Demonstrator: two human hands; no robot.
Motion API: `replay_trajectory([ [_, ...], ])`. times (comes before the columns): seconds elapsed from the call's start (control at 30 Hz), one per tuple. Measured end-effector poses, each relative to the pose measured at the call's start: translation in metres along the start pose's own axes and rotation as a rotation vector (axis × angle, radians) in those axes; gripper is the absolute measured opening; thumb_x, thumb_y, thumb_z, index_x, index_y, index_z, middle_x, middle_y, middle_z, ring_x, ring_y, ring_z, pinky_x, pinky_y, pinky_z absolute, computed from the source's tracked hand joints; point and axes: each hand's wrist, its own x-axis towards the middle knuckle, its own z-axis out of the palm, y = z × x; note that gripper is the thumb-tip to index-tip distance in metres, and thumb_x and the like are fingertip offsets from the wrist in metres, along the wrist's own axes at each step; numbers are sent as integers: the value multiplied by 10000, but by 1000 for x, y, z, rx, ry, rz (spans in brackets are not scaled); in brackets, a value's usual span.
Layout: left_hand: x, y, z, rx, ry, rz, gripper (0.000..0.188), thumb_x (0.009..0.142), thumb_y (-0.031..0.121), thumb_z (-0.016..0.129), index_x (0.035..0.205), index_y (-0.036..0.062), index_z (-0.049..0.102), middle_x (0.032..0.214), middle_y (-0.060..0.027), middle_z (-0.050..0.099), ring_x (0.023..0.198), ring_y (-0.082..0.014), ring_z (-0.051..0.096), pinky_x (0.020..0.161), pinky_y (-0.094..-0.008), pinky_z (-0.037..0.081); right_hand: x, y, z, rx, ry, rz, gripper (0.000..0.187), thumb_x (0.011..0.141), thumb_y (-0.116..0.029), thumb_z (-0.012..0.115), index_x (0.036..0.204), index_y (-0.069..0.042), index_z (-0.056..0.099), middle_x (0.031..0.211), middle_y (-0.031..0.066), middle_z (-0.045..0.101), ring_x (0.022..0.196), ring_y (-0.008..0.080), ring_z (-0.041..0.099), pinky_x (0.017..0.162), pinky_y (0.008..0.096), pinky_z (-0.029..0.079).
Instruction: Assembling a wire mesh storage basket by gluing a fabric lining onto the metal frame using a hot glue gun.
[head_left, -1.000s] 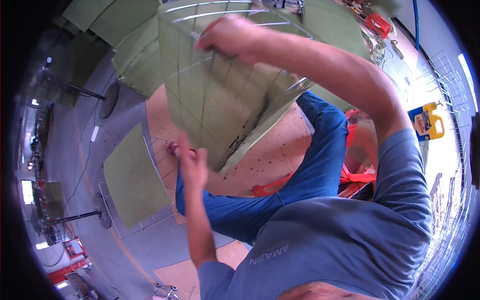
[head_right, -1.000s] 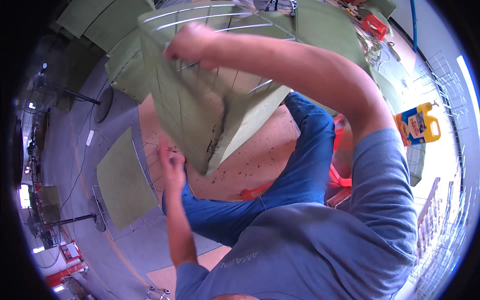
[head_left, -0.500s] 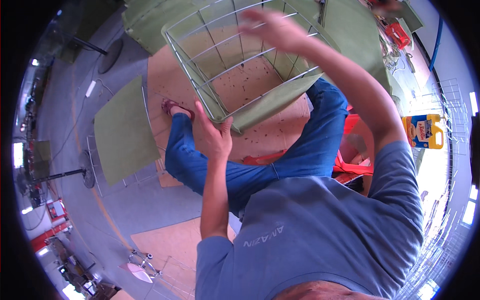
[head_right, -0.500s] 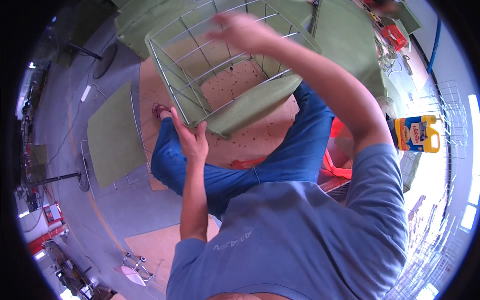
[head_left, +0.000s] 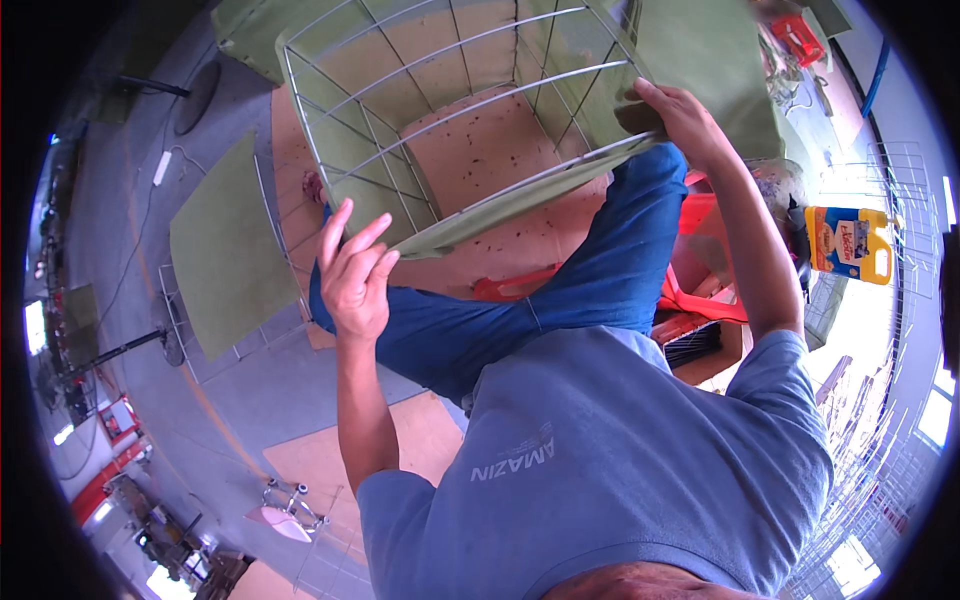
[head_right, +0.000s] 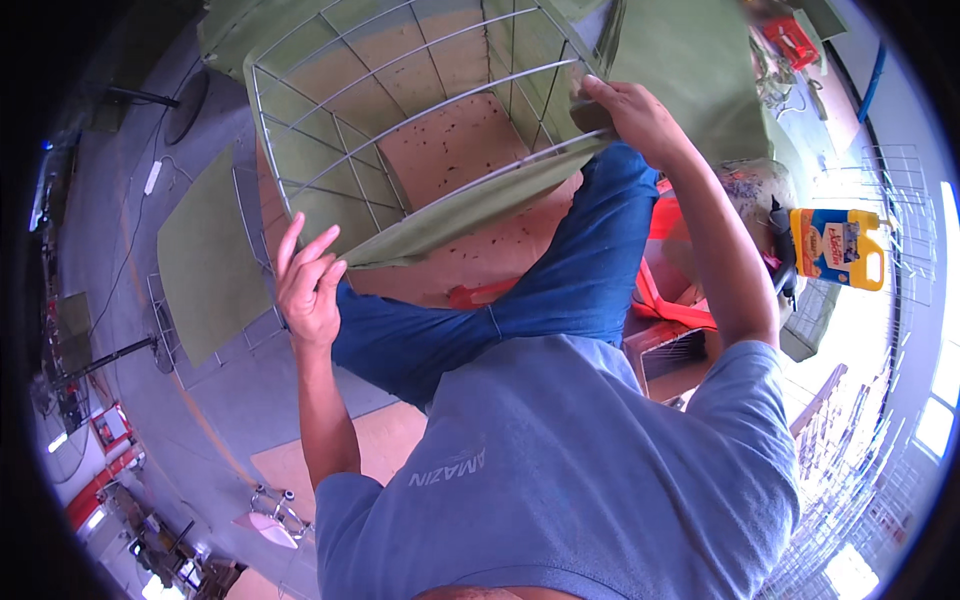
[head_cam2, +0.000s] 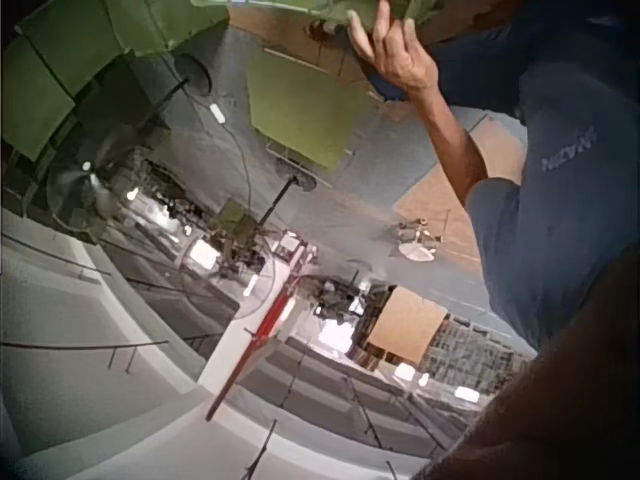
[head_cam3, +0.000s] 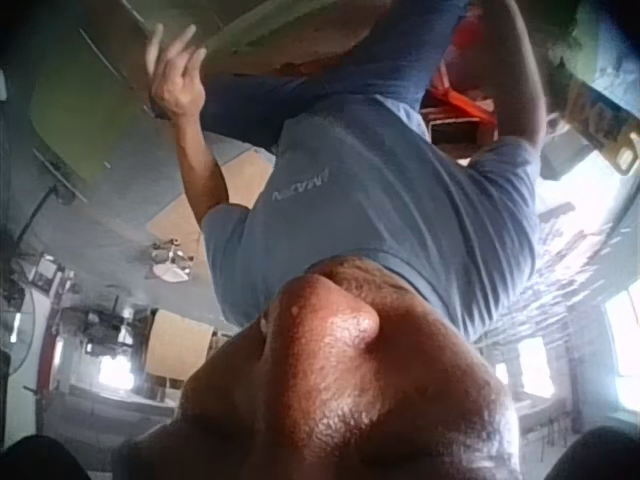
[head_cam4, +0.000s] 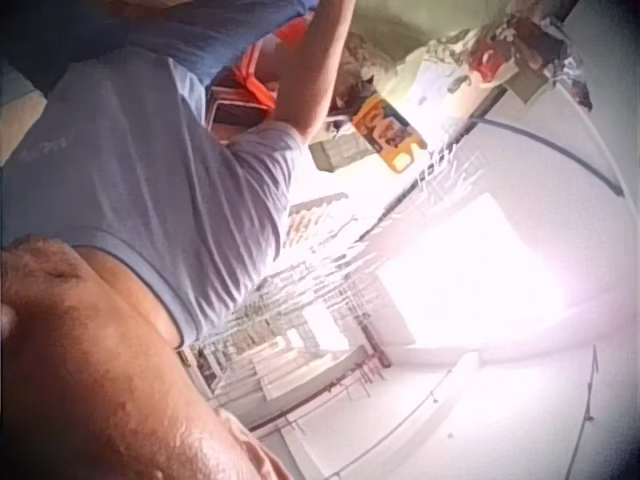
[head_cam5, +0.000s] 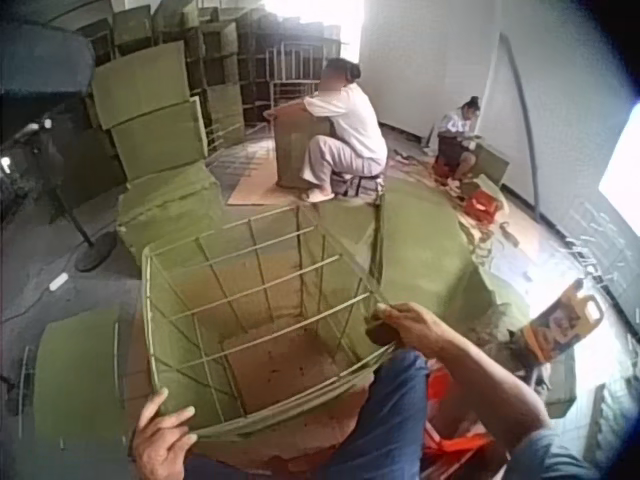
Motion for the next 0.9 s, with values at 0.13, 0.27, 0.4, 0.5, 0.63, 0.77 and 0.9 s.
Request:
replay_trajectory([
  [0.13,-22,1,-18,130,-84,10,138,863,126,796,930,15,748,1286,-94,738,1373,-406,547,1135,-482,408,-49,-17,21,-455,204,-582,599,965,-502,681,1316,-18,654,1199,148,680,1065,292,656,1008,423,506],
  [0.27,-20,12,-20,151,-123,54,144,868,141,794,925,16,750,1281,-87,741,1371,-392,551,1131,-475,409,-86,-8,40,-855,18,-1222,461,732,-287,822,1108,-66,672,1126,94,613,1094,308,621,1038,480,501],
  [0.4,-11,8,-18,94,-127,-14,157,913,150,763,916,-6,747,1279,-109,740,1398,-412,518,1130,-475,421,-67,-8,29,-806,75,-1308,290,688,-111,745,969,-65,690,1032,69,628,973,300,625,935,458,513],
  [0.5,-5,8,-25,180,-163,-16,154,929,137,746,893,-13,748,1295,-117,734,1414,-412,501,1134,-471,416,-68,-18,31,-725,-51,-1257,289,704,-114,749,983,-67,686,1026,73,627,983,300,624,912,446,514],
  [0.63,-12,5,-31,163,-110,-87,158,918,163,750,877,12,760,1294,-95,738,1407,-399,511,1156,-478,371,-64,-18,37,-651,-24,-1260,255,749,-99,753,990,-75,675,1018,71,627,991,303,620,894,423,514],
  [0.77,5,18,-35,381,-195,84,176,903,192,768,956,25,754,1308,-88,723,1386,-384,528,1169,-522,359,-54,-16,43,-615,20,-1274,346,751,-59,744,1069,-60,607,1037,93,642,953,314,640,878,439,529],
  [0.9,26,39,-1,227,-279,131,155,837,53,800,940,13,692,981,-124,722,1019,-325,685,965,-498,499,-49,-1,41,-625,-142,-1244,321,801,6,732,1077,-24,570,979,117,656,786,303,689,645,409,564],
])
